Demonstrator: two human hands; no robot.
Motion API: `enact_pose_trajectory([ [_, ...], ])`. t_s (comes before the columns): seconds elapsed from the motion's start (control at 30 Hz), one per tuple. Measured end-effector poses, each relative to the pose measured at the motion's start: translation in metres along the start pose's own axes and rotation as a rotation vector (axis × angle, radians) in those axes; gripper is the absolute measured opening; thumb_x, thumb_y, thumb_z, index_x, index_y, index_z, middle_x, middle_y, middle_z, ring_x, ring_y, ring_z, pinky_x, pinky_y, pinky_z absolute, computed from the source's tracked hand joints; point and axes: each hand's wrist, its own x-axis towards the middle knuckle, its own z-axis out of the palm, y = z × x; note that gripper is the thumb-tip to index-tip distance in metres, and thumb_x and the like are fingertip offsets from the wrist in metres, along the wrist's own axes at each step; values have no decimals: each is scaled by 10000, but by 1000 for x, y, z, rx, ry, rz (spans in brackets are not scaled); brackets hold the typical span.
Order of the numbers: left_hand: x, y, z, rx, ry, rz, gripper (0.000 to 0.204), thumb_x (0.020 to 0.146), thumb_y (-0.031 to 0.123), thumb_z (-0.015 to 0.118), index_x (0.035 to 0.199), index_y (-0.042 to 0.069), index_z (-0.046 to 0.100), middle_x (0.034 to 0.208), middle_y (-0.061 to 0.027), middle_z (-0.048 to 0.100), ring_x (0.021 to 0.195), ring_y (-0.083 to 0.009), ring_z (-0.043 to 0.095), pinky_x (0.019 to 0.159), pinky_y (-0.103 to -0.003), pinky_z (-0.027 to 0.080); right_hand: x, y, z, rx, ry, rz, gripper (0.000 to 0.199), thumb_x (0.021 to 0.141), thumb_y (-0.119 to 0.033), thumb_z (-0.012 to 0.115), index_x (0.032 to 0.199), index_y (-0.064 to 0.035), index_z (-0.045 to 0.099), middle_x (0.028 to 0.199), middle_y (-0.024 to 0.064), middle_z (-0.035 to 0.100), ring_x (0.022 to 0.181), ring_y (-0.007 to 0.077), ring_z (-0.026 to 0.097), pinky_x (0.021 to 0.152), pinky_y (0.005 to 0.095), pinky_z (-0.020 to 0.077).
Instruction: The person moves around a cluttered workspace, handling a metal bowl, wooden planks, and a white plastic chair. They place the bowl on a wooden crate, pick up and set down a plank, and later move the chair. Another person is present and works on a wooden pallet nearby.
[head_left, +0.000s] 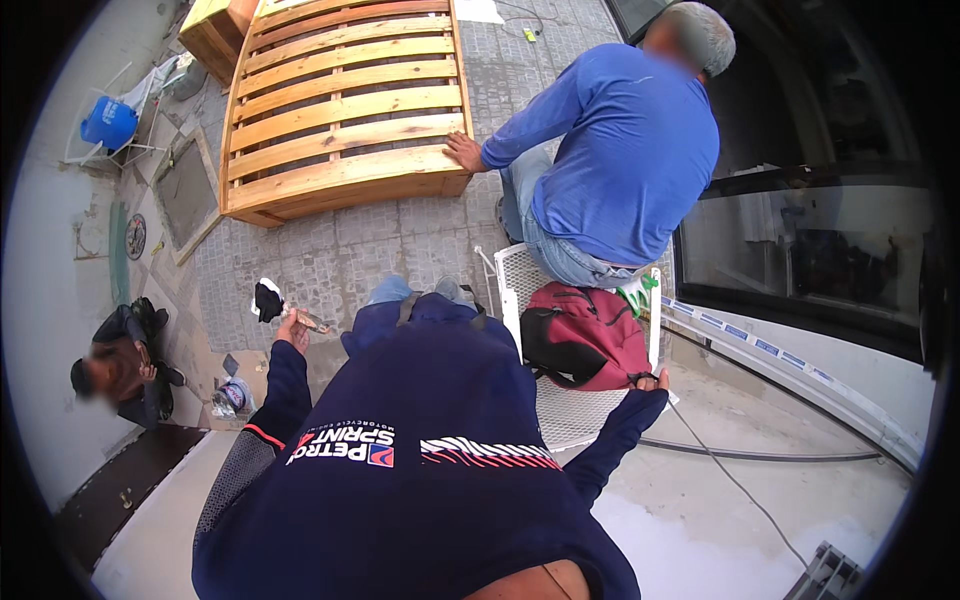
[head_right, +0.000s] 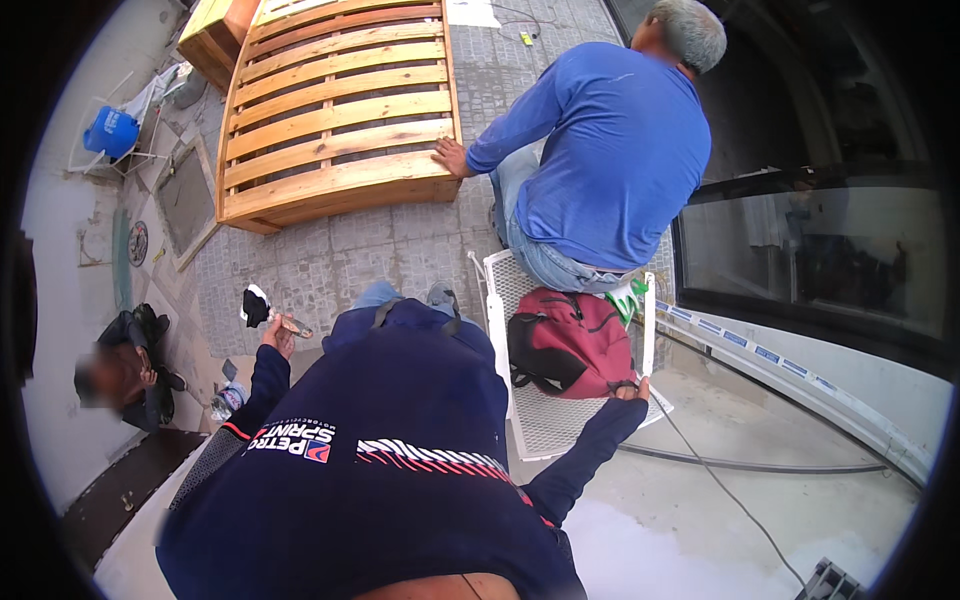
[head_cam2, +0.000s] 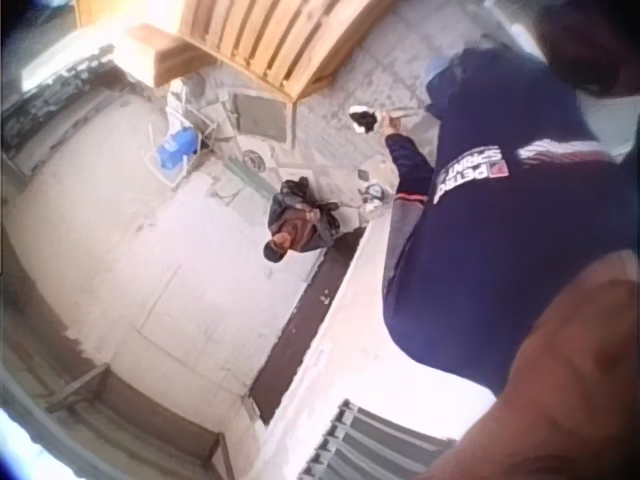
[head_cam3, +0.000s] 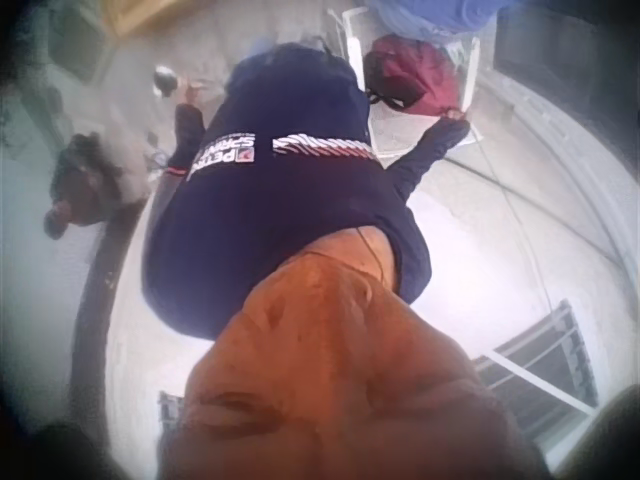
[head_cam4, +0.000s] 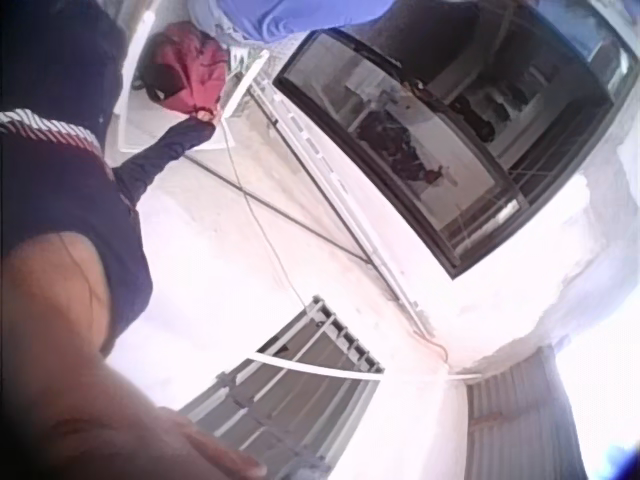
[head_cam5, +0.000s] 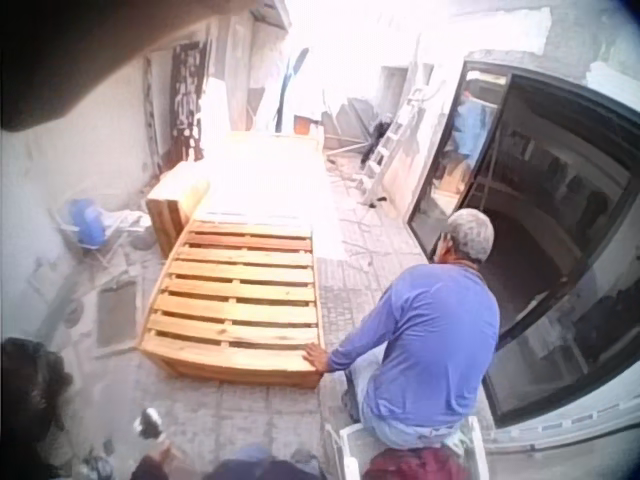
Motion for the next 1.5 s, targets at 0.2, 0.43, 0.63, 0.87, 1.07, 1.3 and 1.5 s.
enact_pose_trajectory([
  [0.2,17,55,27,93,-42,40,348,774,406,605,1052,204,548,996,96,587,770,-28,460,656,-199,327,-2,27,-10,-378,-12,-448,183,848,-126,525,1026,-85,515,728,-69,351,616,47,374,579,185,329],
  [0.43,5,94,50,110,-57,180,353,784,403,596,1060,194,529,1071,99,566,823,-29,490,619,-202,357,25,24,29,16,8,-49,292,840,-159,538,607,-154,363,479,-79,235,427,49,226,428,212,235],
  [0.63,-5,59,42,108,-27,105,319,791,388,593,1023,175,542,1008,79,595,769,-35,521,567,-183,366,62,9,39,-118,-68,-87,180,862,-166,501,701,-130,429,492,-86,259,426,43,251,427,202,229],
  [0.87,-1,29,38,86,-23,62,312,796,413,576,972,155,572,1006,78,594,853,-37,518,663,-212,385,111,6,70,-191,-84,-91,100,841,-172,545,789,-86,541,501,-61,343,423,54,288,397,213,235],
  [1.07,1,28,46,64,12,75,318,781,395,598,977,145,582,943,85,601,868,-28,518,624,-175,367,96,-28,96,0,-354,-117,178,856,-178,511,1002,-84,554,638,-50,423,553,56,376,500,183,288],
  [1.3,-5,32,53,-52,-53,153,279,810,320,582,994,112,557,973,12,597,837,-81,539,668,-229,445,62,-51,176,-292,-428,-410,280,849,-149,494,1127,-111,504,716,-42,435,662,58,429,534,165,323],
  [1.5,-3,30,33,-68,66,127,261,782,380,597,968,203,551,985,78,590,835,-58,501,672,-220,347,23,-31,277,-167,-631,-200,108,847,-76,481,745,-102,457,587,-58,273,533,44,282,472,174,252],
])
